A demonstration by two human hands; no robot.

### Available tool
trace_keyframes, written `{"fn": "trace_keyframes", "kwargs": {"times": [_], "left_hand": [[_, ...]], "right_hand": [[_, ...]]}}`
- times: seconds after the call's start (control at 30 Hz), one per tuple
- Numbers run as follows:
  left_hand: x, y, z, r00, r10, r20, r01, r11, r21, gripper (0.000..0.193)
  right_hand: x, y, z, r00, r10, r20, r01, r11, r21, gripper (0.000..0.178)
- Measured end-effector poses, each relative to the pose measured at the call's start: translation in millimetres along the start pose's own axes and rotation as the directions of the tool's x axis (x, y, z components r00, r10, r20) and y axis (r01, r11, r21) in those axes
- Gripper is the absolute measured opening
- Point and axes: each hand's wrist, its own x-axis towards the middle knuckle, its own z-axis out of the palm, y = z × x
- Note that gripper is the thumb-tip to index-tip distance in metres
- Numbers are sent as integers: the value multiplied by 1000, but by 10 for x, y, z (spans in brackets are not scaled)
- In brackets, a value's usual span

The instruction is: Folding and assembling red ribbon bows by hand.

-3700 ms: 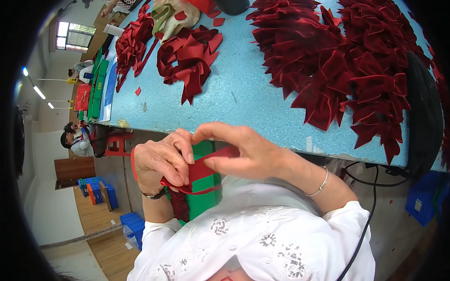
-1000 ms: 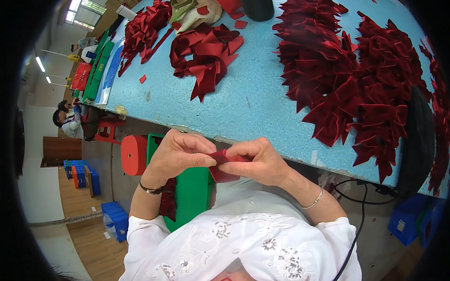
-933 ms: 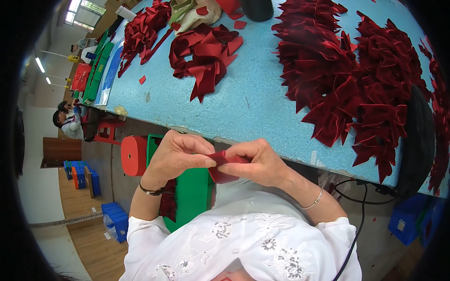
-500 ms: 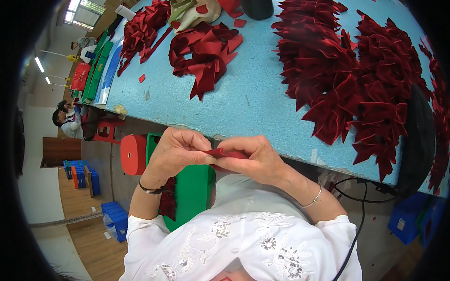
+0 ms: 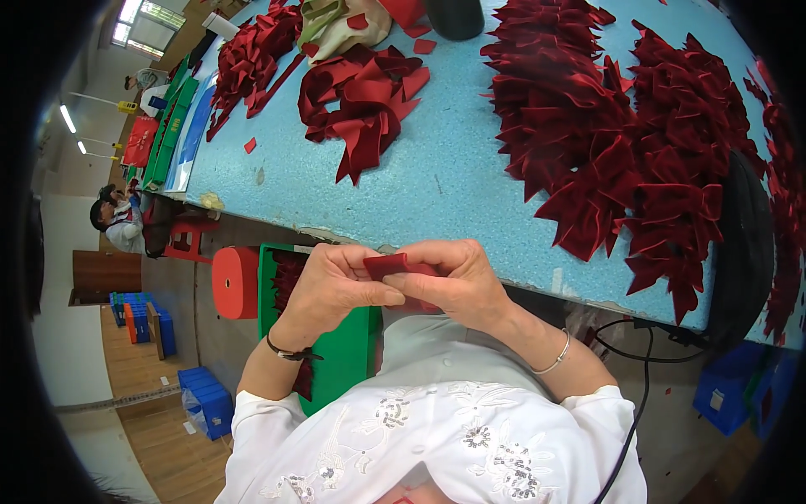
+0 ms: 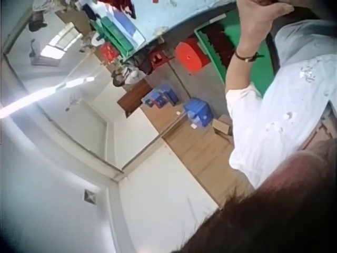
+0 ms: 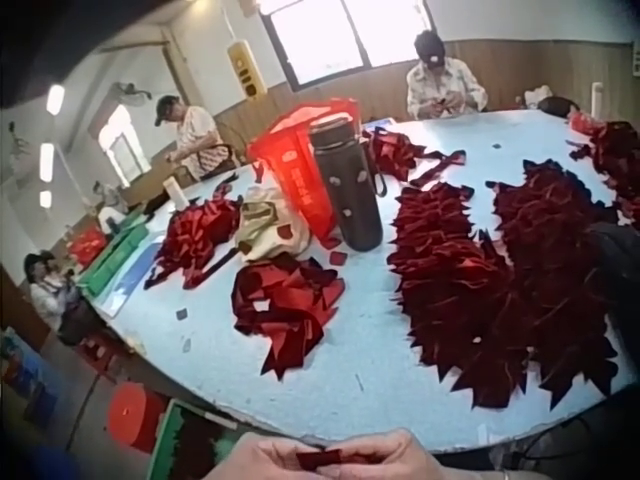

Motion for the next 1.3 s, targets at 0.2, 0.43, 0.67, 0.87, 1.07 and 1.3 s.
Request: {"fn": "trace_keyframes", "kwargs": {"times": [0.2, 0.43, 0.67, 0.87, 1.07, 1.3], "left_hand": [[35, -33, -47, 1000, -12, -23, 11, 998, -55, 20], [54, -86, -110, 997, -17, -80, 19, 1000, 20, 15], [84, -131, -96, 990, 43, -137, -39, 999, 34, 14], [131, -223, -19, 954, 190, -230, -180, 982, 64, 16], [185, -337, 160, 832, 413, -371, -341, 907, 245, 12], [288, -397, 182, 845, 344, -409, -379, 925, -6, 12]], "right_hand": [[-6, -76, -56, 998, -36, 54, 34, 998, 43, 17], [-11, -223, -184, 997, 33, 72, -9, 952, -308, 14], [-57, -251, -169, 993, -109, -54, 64, 843, -534, 10], [-104, -241, -73, 934, -339, -112, 214, 783, -584, 7], [-131, -187, 63, 887, -439, -143, 275, 752, -599, 9], [-117, -149, 71, 848, -486, -209, 299, 766, -569, 10]]}}
